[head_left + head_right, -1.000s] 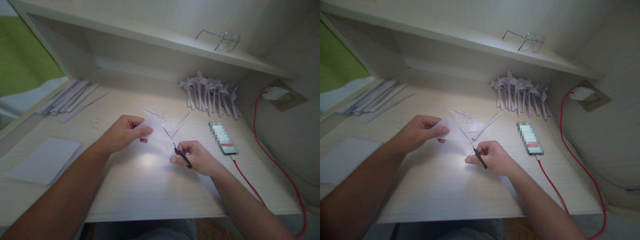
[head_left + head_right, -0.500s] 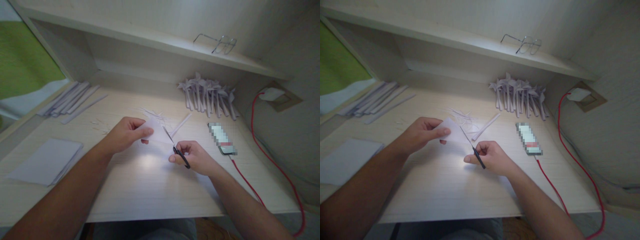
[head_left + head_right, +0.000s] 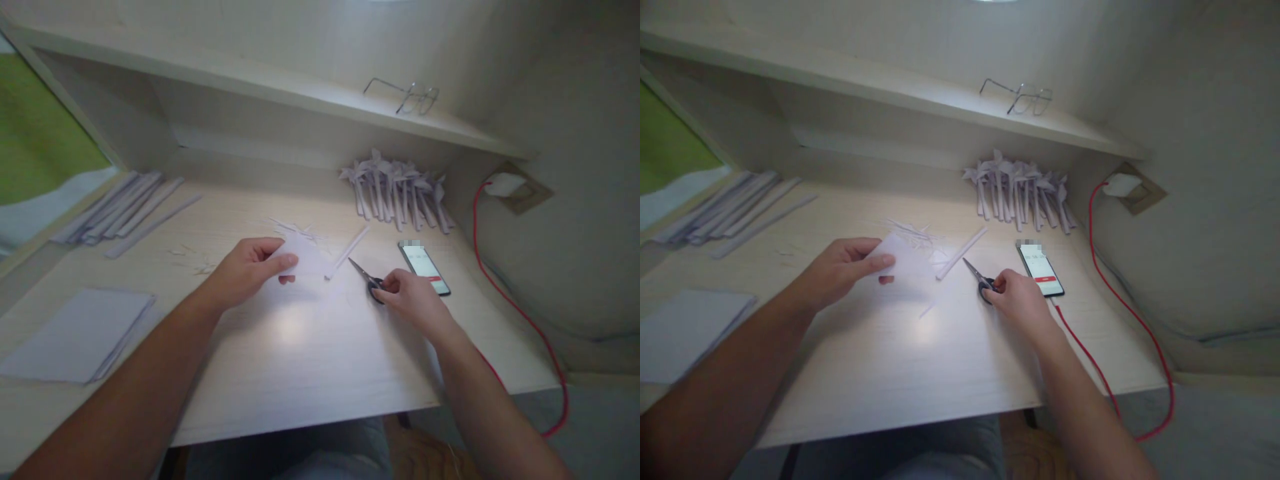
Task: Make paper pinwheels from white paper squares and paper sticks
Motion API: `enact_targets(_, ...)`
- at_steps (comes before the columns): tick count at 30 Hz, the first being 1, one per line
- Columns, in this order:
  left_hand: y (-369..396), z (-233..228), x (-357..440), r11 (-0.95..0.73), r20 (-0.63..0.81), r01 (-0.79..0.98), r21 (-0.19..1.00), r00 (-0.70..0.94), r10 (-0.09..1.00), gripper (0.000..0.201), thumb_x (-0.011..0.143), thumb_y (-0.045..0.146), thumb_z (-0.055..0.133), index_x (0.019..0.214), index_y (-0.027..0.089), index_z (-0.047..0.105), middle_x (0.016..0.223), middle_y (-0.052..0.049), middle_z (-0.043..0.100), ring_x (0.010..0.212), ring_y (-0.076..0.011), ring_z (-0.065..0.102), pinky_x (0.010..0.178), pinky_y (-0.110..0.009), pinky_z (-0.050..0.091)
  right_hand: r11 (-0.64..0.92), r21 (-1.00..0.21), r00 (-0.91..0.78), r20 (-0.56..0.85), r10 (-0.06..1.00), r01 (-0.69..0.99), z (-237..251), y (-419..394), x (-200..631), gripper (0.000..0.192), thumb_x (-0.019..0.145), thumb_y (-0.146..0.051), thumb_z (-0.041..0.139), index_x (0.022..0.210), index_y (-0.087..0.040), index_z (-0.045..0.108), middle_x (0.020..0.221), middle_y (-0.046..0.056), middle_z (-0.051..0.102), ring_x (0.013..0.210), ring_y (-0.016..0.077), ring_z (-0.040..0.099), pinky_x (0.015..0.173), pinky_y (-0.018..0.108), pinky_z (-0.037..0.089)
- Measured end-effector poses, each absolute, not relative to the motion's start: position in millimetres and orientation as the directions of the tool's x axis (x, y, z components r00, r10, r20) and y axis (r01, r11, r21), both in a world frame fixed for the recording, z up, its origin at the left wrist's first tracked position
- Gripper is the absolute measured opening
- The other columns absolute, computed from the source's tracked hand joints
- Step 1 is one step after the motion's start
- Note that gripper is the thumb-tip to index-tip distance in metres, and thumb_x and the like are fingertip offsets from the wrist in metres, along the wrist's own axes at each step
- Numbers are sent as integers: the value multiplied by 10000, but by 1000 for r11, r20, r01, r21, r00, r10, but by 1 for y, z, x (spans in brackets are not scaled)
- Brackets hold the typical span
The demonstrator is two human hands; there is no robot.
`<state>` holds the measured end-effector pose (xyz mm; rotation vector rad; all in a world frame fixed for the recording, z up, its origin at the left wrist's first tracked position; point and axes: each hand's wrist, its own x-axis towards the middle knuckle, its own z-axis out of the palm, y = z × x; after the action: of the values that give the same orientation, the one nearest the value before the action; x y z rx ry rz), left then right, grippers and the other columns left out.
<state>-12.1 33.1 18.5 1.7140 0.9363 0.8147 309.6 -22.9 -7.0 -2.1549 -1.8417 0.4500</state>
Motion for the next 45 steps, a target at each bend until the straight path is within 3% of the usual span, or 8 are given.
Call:
enact_targets(7,12,24,1,-253,47,320,913,533,845,134,841,291,665,795,167,692,728,19,637,657,-135,567,600,-242,416,-56,-572,138,100,985,818,0,-57,290,288,907,-432,644,992,-172,737,1056,104,744,902,216,657,810,330,460)
enact_targets(10,-10,27,8,-301,51,358,884,566,823,115,840,271,652,798,169,686,745,21,626,673,-137,557,596,-242,398,30,-901,-75,-2,997,432,10,-72,266,415,881,-506,675,1111,-161,699,957,76,750,765,176,672,698,296,509)
enact_targets(12,-25,23,10,-322,67,345,882,584,809,112,839,266,652,793,169,683,755,18,629,706,-145,566,630,-251,411,-1,-973,-220,-54,974,232,13,-80,250,390,830,-496,738,997,-144,723,837,57,735,698,160,655,650,278,505)
enact_targets(16,-53,8,5,-269,79,298,916,525,848,94,815,261,681,836,170,690,785,6,671,741,-161,610,671,-267,443,32,-983,-215,-8,977,180,6,-92,230,355,803,-484,756,704,-149,695,649,22,680,591,128,596,596,253,464)
enact_targets(23,-96,-13,-16,-130,84,160,979,266,960,529,810,332,731,1289,187,559,795,-11,749,800,-207,730,766,-312,540,13,-987,-271,-31,962,158,-19,-95,224,336,815,-470,727,729,-146,727,689,44,716,610,135,610,635,267,475)
enact_targets(33,-104,-37,-33,-400,360,339,852,176,916,222,821,324,761,994,218,672,995,-34,696,932,-201,688,914,-363,562,-102,-991,-311,-123,942,82,-29,-87,214,193,778,-331,628,737,-153,689,740,59,745,606,123,604,627,257,482)
enact_targets(42,-89,-35,-28,-308,296,301,902,87,951,386,788,407,789,1109,243,652,1170,-47,687,1110,-251,700,1094,-449,508,-127,-989,-355,-145,923,73,-30,-65,207,175,748,-165,487,779,-152,659,746,44,712,587,119,604,568,240,463)
enact_targets(45,-83,-37,-28,-269,264,369,890,64,962,420,778,434,789,1127,251,645,1177,-50,694,1068,-260,720,1049,-456,542,-70,-992,-349,-103,931,105,-33,-61,205,318,761,-116,491,1001,-156,695,689,-11,643,571,118,573,571,242,450)
